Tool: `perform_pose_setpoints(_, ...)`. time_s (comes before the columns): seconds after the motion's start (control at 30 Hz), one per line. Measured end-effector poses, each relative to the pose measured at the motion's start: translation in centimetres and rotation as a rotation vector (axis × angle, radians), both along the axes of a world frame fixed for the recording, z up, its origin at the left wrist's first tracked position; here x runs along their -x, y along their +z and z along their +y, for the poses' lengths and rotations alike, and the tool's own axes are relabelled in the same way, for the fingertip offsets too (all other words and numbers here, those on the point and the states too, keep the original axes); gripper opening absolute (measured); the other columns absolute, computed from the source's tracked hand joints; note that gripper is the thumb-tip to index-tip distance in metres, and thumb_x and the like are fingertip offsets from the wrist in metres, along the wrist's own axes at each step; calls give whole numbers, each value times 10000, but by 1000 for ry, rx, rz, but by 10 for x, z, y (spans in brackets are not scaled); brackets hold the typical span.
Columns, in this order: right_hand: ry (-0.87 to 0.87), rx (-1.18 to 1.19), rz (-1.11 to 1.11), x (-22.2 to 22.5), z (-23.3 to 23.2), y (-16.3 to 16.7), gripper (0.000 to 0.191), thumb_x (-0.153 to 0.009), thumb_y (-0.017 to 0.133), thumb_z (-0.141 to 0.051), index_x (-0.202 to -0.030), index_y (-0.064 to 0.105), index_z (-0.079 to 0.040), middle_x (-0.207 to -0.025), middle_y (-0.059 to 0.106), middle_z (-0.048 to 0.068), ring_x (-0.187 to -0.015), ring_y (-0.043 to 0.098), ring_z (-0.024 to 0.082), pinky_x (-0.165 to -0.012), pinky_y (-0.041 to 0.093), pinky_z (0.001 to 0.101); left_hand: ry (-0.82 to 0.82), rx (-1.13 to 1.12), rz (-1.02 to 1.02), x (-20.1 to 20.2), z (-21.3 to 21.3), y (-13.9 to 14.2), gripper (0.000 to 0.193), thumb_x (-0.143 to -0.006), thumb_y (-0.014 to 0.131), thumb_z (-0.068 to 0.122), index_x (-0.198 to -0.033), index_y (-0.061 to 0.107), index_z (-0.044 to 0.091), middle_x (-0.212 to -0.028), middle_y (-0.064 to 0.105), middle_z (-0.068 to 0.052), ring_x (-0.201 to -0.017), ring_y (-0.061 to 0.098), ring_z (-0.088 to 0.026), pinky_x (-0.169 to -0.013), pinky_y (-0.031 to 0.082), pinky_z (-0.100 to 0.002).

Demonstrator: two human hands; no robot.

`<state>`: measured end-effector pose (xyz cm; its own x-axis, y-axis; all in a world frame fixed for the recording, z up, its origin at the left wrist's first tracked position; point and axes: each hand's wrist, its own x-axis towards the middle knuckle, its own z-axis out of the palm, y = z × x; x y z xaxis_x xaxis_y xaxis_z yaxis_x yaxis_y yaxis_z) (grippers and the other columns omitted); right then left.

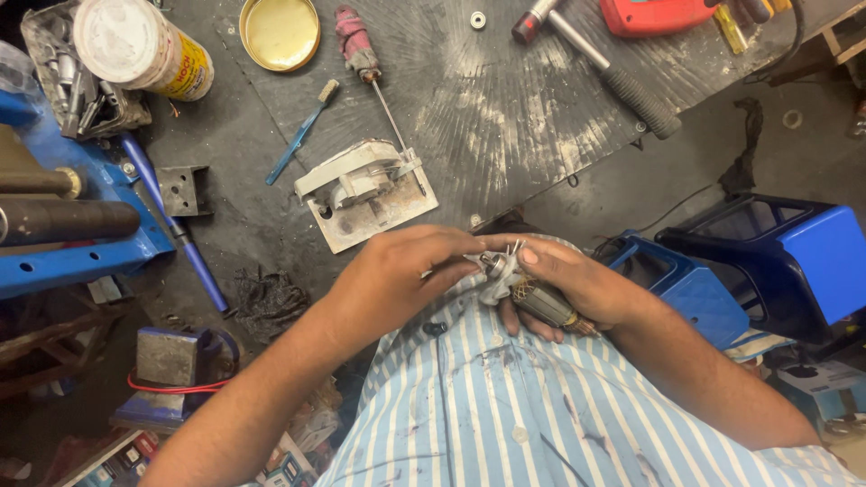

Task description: The person repairs a small power tool at a workbench, fitting the motor armature into its red plastic housing, tapping components into place with a mallet, and picking up and handling small screws and fittings one at a time while working on the disassembled tool.

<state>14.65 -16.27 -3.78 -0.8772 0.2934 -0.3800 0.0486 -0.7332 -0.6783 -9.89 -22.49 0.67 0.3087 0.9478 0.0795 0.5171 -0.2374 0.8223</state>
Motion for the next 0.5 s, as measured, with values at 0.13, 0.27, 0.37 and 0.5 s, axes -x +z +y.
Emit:
perform_pose_setpoints(0.13,-29,24,-35,-7,-3,-6,730,-1037,419,-499,-1501,393,65,-718,692,210,-416,585,119,-343,451,234,201,321,-200,-7,-9,-23,207,-913,753,126,-1117,750,91,-1064,782,-57,-933,782,-140,-786,642,-265)
perform_pose_setpoints(0.27,-143,97,75,-12,-3,-11,781,-1057,421,-518,-1555,353,80,-732,676,204,-458,603,123,-373,492,238,408,300,-280,1,-21,-43,199,-930,725,66,-1129,734,75,-1082,757,-54,-976,764,-131,-844,643,-263)
perform_pose_setpoints(0.37,-183,178,169,-13,0,-13,810,-1075,443,-519,-1570,329,112,-743,670,205,-478,613,130,-393,505,240,529,238,-293,11,-29,-51,180,-923,736,48,-1102,736,58,-1099,737,-61,-970,750,-142,-838,629,-265)
perform_pose_setpoints(0.5,-176,213,186,-9,4,-15,843,-1064,459,-531,-1581,302,115,-757,671,202,-492,621,127,-407,509,232,611,199,-205,17,-36,-52,167,-914,764,76,-1080,755,56,-1071,741,-66,-911,735,-144,-782,608,-259)
